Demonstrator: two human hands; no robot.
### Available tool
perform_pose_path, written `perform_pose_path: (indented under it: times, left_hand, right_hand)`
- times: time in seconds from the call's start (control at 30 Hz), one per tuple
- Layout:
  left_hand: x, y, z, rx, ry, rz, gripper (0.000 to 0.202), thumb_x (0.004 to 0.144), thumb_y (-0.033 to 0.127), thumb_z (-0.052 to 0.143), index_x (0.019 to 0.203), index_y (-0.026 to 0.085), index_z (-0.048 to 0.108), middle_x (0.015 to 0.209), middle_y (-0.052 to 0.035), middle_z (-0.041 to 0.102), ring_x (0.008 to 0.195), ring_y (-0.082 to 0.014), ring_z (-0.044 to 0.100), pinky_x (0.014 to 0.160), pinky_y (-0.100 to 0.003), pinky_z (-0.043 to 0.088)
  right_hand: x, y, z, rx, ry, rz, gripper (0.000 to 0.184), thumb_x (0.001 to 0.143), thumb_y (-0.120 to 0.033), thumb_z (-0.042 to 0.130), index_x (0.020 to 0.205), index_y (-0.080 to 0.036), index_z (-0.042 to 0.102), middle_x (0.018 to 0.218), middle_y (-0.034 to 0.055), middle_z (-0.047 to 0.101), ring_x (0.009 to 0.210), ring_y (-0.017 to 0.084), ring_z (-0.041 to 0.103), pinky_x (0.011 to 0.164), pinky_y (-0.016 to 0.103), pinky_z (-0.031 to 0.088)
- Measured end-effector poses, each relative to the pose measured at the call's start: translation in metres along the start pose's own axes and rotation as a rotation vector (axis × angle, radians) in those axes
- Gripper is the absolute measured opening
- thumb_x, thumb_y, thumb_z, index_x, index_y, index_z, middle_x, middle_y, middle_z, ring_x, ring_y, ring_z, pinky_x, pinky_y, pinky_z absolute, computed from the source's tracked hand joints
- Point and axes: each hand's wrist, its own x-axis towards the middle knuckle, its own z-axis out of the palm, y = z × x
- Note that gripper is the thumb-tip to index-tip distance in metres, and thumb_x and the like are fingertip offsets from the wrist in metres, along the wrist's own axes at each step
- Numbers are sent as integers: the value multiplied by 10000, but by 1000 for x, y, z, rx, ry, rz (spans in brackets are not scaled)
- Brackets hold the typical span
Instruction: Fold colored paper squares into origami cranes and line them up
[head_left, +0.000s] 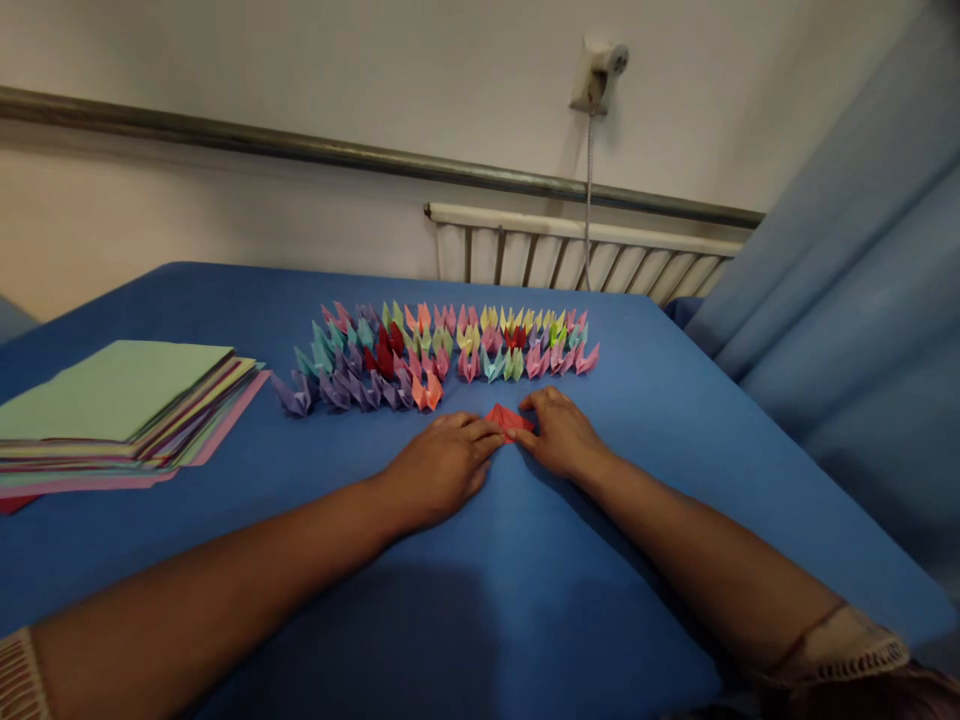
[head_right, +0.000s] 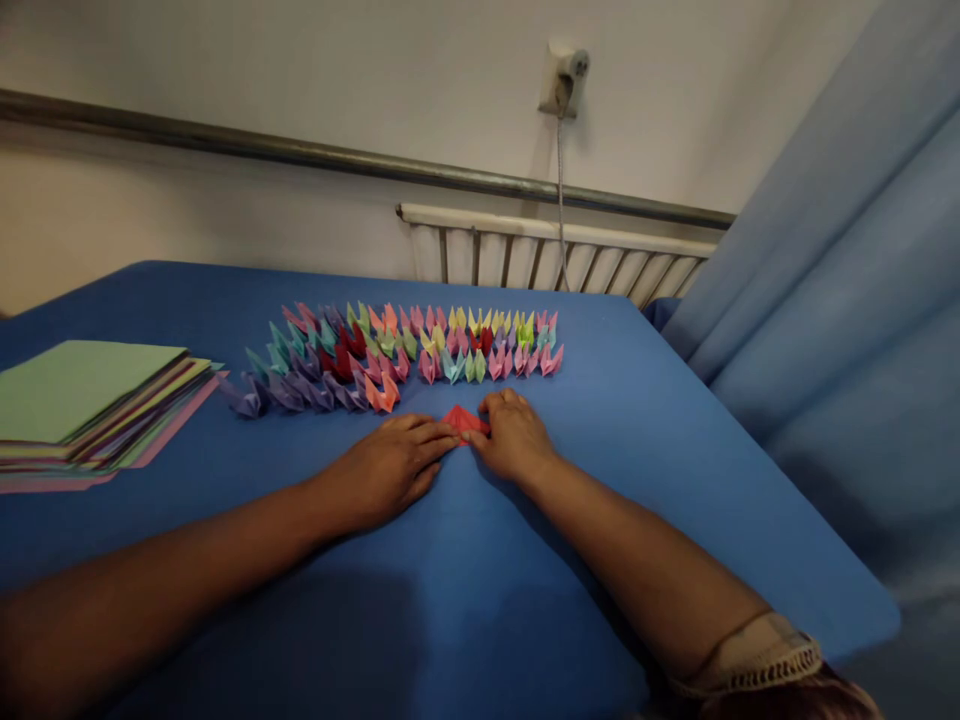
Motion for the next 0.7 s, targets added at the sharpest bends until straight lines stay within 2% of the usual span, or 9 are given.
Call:
perform_pose_path:
  times: [0.1, 0.23, 0.47, 0.57, 0.7]
  left_hand:
    - [-1, -1, 0, 0, 10, 20, 352, 900, 214, 496, 1234, 183, 601, 1247, -73, 630, 1122, -253, 533, 961, -400, 395]
    - [-3, -2, -3, 2, -23, 34, 305, 909, 239, 489, 1161, 168, 645, 1151, -85, 673, 1070, -257, 562, 926, -408, 415]
    - [-2, -3, 7, -10, 20, 46, 399, 916, 230, 470, 1304, 190, 553, 1328, -66, 579, 1194, -252, 487, 1025, -412, 368]
    - [-2, -3, 6, -22, 3, 32, 359, 907, 233, 485, 1244, 179, 598, 1267, -76, 620, 1158, -258, 516, 1000, -418, 385]
    - [-1, -4, 2, -91, 17, 16, 302, 907, 219, 486, 1169, 188, 633, 1170, -77, 658, 1064, -238, 568, 941, -402, 421]
  right_hand:
    - [0, -1, -3, -6, -37, 8, 336, 824, -403, 662, 1063, -177, 591, 1023, 102, 587, 988, 236, 559, 861, 362, 429]
    - [0, -1, -10, -40, -75, 37, 345, 821, -409, 659, 1054, -166, 584, 1026, 115, 602, 977, 242, 570, 845, 362, 428]
    - [-1, -8, -16, -38, -118, 84, 265, 805, -440, 673, 866, -196, 587, 873, 78, 630, 827, 213, 591, 700, 314, 416]
    - [-3, -13, -15, -34, -103, 111, 224, 805, -398, 673, 841, -198, 579, 874, 76, 642, 810, 215, 596, 676, 312, 404]
    - [-5, -17, -14, 8, -100, 151, 227, 797, -357, 675, 924, -203, 566, 816, 47, 667, 703, 196, 598, 588, 295, 360]
